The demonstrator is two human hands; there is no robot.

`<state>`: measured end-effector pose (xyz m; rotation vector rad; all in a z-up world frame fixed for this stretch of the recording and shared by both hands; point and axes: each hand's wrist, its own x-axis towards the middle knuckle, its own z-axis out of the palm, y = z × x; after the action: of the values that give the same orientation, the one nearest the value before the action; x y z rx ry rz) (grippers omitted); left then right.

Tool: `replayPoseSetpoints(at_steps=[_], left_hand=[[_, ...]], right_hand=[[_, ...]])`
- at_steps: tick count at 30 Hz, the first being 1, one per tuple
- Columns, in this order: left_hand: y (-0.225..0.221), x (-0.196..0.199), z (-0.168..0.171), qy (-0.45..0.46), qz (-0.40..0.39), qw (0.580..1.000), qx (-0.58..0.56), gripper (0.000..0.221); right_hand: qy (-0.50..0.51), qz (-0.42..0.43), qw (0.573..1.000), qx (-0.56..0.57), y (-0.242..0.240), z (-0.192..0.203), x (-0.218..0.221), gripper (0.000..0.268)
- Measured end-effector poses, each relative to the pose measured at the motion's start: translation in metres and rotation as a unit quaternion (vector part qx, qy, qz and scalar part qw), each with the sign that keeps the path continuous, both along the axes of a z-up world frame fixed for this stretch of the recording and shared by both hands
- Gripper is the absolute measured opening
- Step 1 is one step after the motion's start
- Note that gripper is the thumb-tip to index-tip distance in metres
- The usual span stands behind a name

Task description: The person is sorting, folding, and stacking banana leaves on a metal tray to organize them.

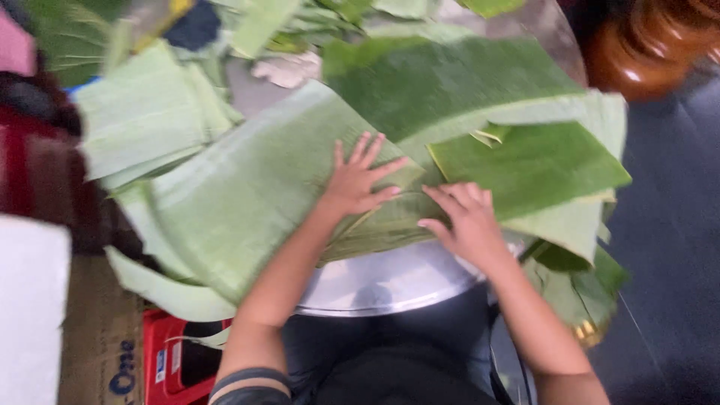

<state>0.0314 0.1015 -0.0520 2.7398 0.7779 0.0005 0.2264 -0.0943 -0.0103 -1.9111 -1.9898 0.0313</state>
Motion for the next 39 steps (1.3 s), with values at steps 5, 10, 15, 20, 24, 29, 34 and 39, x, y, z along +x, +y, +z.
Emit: replayPoseSetpoints(at_steps=[5, 10, 15, 20, 24, 29, 34, 39], left_hand=[[0.010, -0.001, -0.018, -0.056, 0.013, 0.998, 0.034, 0.055], [-0.003, -0.022, -0.028, -0.172, -0.029, 0.982, 0.068, 0.041], [-0.027, -0.032, 0.002, -0.046, -0.036, 0.998, -0.016, 0.053], [-0.007, -0.027, -0.001, 0.020, -0.049, 0.998, -0.018, 0.055], [-0.003, -0.030, 0.011, 0.049, -0.043, 0.997, -0.028, 0.053], [-0.001, -0.029, 0.003, 0.027, -0.034, 0.999, -0.028, 0.055], [-0.005, -0.027, 0.001, 0.045, -0.033, 0.998, -0.001, 0.054], [0.003, -0.022, -0.001, 0.060, -0.015, 0.998, 0.009, 0.056]], right_hand=[[-0.020, -0.027, 0.999, 0.020, 0.065, -0.053, -0.043, 0.038], [-0.011, -0.026, 0.995, 0.098, 0.083, -0.104, -0.028, 0.017], [-0.160, -0.032, 0.968, 0.190, 0.102, -0.092, -0.012, 0.021], [-0.218, 0.004, 0.958, 0.186, 0.091, -0.112, 0.009, 0.018], [-0.186, 0.066, 0.974, 0.108, 0.030, -0.080, -0.002, 0.013], [-0.071, 0.151, 0.985, -0.039, -0.049, -0.021, -0.025, 0.012], [-0.051, 0.111, 0.991, -0.050, -0.024, -0.002, -0.058, 0.033], [-0.096, 0.040, 0.993, 0.051, 0.045, -0.073, -0.103, 0.048]])
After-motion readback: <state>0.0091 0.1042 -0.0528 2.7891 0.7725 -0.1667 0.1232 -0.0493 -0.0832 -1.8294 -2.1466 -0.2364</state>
